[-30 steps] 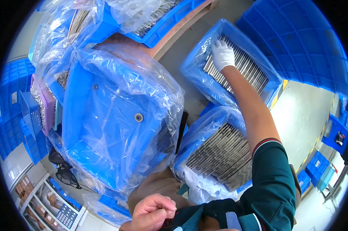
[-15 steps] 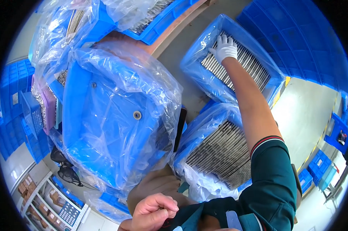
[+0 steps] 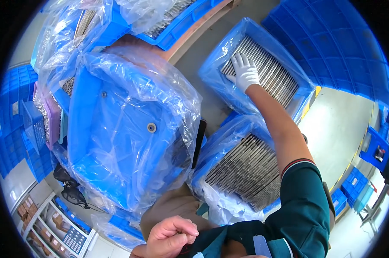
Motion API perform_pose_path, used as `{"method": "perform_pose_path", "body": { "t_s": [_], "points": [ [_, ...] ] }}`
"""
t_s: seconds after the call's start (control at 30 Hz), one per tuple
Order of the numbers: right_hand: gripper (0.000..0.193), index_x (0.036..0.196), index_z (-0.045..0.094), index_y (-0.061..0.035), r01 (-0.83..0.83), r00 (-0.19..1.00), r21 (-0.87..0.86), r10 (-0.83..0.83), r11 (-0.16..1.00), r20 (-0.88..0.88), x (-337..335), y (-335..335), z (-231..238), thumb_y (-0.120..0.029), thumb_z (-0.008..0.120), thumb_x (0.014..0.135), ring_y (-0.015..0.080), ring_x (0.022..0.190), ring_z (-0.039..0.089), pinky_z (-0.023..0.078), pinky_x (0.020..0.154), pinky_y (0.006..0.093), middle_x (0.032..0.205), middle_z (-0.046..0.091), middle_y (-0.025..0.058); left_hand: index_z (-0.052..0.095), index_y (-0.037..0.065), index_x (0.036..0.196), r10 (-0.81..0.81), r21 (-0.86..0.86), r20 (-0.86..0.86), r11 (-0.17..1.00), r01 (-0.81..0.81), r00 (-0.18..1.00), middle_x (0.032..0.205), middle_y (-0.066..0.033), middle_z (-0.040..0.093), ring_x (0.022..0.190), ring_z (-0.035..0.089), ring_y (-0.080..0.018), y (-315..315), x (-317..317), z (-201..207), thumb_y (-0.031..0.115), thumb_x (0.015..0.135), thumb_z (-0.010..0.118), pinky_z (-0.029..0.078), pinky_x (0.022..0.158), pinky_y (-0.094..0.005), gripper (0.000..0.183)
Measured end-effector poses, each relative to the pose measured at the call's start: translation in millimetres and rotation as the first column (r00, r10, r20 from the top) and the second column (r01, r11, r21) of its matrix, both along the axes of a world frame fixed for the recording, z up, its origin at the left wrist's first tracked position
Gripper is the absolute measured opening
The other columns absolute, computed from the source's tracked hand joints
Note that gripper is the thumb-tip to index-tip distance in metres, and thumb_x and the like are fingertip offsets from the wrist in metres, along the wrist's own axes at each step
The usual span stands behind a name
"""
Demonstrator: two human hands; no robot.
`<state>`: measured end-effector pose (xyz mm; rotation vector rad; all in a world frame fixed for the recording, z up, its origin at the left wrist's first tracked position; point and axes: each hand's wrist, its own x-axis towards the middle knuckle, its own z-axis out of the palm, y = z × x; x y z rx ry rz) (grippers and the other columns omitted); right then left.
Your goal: Sorting and grouping thin metal rods into bundles from a storage bin.
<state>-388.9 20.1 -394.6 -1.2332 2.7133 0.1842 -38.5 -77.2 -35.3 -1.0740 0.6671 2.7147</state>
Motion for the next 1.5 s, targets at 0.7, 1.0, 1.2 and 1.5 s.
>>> {"method": "perform_pose_path", "body": {
  "t_s": [0.7, 1.0, 1.2, 1.5],
  "points": [
    [0.049, 0.119, 0.053, -0.0056, 0.146, 0.989, -0.293, -0.133, 0.945, 0.062, -28.0, 12.7, 48.6, -0.041, 0.052, 0.085, 0.0304, 0.112, 0.052, 0.045, 0.091, 0.0395, 0.124, 0.052, 0.0147, 0.05, -0.003, 0.105, 0.041, -0.136, -0.011, 0.99, -0.042, 0.999, 0.082, -0.0063, 0.05, 0.068, 0.046, -0.0133, 14.6, 18.5, 17.9, 0.007, 0.086, 0.055, 0.037, 0.064, -0.0265, 0.022],
    [0.038, 0.111, 0.06, -0.0083, 0.356, 0.933, -0.555, -0.313, 0.752, 0.176, 52.4, 164.4, 195.5, -0.035, 0.052, 0.085, 0.0323, 0.098, 0.059, 0.046, 0.085, 0.038, 0.104, 0.063, 0.0161, 0.049, 0.002, 0.099, 0.211, -0.288, -0.168, 0.924, -0.253, 0.963, 0.098, -0.009, 0.046, 0.086, 0.046, -0.0175, 31.6, 46.5, 19.9, -0.011, 0.074, 0.052, 0.04, 0.073, -0.0283, 0.029],
    [0.042, 0.103, 0.065, -0.0084, 0.692, 0.699, -0.158, -0.6, 0.704, 0.388, 136.3, 249.5, 215.0, -0.041, 0.05, 0.082, 0.0324, 0.097, 0.06, 0.046, 0.086, 0.0377, 0.1, 0.064, 0.0174, 0.051, -0.001, 0.108, 0.217, -0.364, -0.245, 0.883, -0.297, 0.945, 0.106, -0.0144, 0.056, 0.098, 0.055, -0.0213, 39.9, 69.6, 13.3, 0.001, 0.09, 0.051, 0.047, 0.091, -0.0321, 0.018],
    [0.046, 0.096, 0.067, -0.0023, 0.394, 0.78, 0.281, -0.48, 0.875, 0.401, 266.4, 313.0, 184.7, -0.042, 0.052, 0.079, 0.0344, 0.088, 0.064, 0.05, 0.078, 0.038, 0.095, 0.066, 0.0192, 0.05, -0.001, 0.109, 0.054, -0.311, -0.314, 0.937, -0.157, 0.948, 0.101, -0.0199, 0.06, 0.075, 0.059, -0.0203, 56.4, 57.2, 30.7, 0.019, 0.095, 0.047, 0.049, 0.062, -0.0299, 0.024]
  ]
}}
